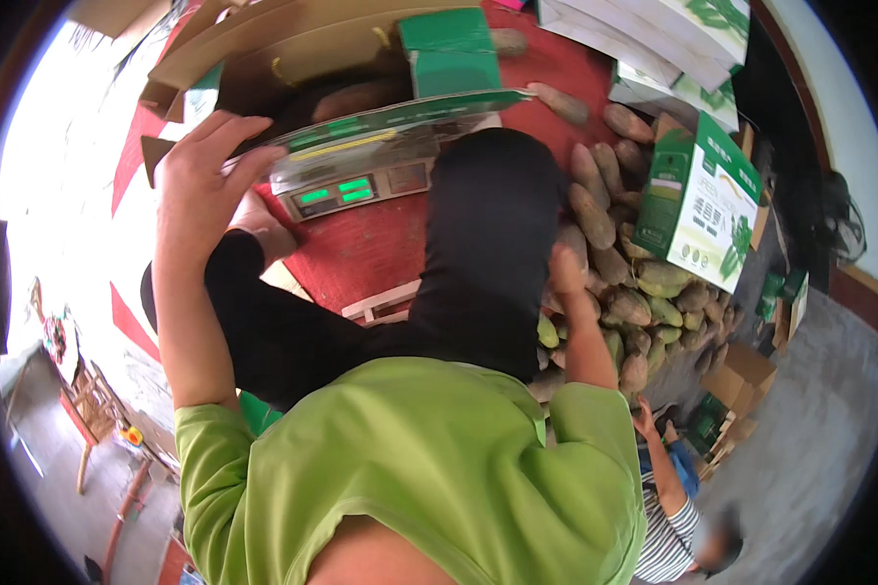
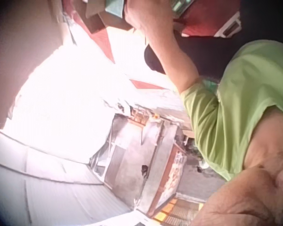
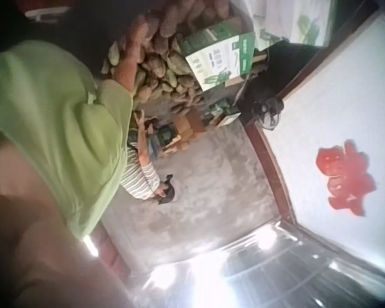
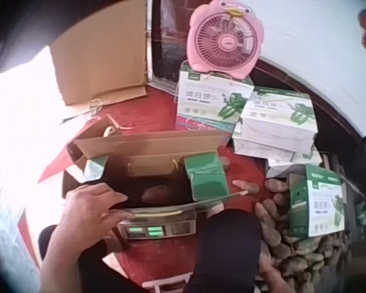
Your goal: Picking up radishes from a pile on the floor and packing them into a cardboard shipping box placed on a scale.
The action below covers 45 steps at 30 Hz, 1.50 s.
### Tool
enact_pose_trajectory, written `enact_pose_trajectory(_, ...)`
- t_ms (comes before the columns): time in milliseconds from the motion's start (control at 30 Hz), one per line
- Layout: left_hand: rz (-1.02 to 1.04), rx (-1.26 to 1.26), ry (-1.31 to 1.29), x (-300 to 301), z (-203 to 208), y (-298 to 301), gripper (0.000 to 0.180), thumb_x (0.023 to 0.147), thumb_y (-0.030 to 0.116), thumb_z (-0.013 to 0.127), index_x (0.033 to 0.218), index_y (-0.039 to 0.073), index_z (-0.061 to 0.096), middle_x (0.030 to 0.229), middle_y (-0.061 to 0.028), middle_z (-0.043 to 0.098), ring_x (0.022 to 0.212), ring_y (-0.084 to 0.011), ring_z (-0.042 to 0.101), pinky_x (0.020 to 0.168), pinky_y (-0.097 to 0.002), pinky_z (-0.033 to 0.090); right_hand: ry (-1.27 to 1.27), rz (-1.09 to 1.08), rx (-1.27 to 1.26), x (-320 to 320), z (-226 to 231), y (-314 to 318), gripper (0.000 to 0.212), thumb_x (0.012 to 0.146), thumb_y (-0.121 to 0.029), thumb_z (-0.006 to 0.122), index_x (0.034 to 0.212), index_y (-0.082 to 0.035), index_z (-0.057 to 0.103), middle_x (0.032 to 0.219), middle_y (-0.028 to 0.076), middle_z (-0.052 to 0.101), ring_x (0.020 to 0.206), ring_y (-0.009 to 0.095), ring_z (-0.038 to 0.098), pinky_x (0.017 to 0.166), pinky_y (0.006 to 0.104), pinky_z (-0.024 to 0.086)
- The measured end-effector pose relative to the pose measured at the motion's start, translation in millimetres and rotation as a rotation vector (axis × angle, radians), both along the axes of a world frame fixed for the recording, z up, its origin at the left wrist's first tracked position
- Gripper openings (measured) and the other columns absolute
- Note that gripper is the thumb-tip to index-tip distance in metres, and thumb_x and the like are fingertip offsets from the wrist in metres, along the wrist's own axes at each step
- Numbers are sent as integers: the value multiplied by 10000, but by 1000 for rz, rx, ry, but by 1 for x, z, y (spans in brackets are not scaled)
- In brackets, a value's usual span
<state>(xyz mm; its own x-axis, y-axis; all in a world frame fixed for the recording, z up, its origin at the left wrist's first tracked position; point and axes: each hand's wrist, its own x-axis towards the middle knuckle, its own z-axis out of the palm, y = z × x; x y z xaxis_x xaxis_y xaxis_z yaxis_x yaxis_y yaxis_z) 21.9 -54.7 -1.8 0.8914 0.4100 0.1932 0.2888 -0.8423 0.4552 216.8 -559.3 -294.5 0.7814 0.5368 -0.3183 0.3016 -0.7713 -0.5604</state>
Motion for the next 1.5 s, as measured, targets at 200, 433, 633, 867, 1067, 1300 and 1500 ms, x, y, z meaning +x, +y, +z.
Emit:
enact_pose_trajectory(200,38,-74,13,-7,8,-3,280,738,129,743,974,-2,666,887,-123,645,774,-274,627,712,-320,484,165,156,-183,-117,-85,-41,154,787,-125,568,880,-20,630,849,177,659,775,360,642,711,431,503)
enact_pose_trajectory(433,41,31,45,-5,12,-2,237,798,62,688,1027,6,672,938,-99,670,863,-220,648,771,-302,498,569,-227,-70,-127,-22,-7,227,725,-225,677,865,-46,685,875,165,689,827,312,663,744,361,508)
enact_pose_trajectory(633,43,27,4,-11,-13,19,178,884,75,620,1042,19,681,944,-94,680,868,-187,655,778,-289,511,617,-443,-44,-128,-32,-13,230,714,-203,663,911,-97,717,911,126,696,885,287,665,818,361,517)
enact_pose_trajectory(867,0,128,5,-5,-17,20,186,918,134,599,1048,37,691,930,-89,685,857,-180,655,761,-302,524,562,-457,-22,-132,-21,-40,204,775,-80,649,960,-1,685,789,92,689,678,141,650,608,286,519)
enact_pose_trajectory(1067,14,147,-48,-5,-15,18,187,934,140,582,1027,12,681,922,-78,678,849,-179,647,748,-292,521,-19,-836,230,-63,18,-88,197,769,-196,693,893,-43,709,773,129,686,679,175,655,654,311,511)
enact_pose_trajectory(1300,-21,271,-66,-3,-17,19,179,944,117,563,1008,-6,677,926,-85,677,843,-180,646,746,-276,521,-245,-798,-608,6,53,-164,423,770,-231,696,1173,-136,610,1205,182,564,1124,359,533,948,425,451)
enact_pose_trajectory(1500,2,221,-38,-1,-11,16,161,939,36,536,1004,-32,667,907,-109,666,857,-182,645,770,-282,515,-58,-1094,-471,33,25,-216,824,672,-377,730,1389,-131,407,1435,210,357,1290,363,403,1060,429,361)
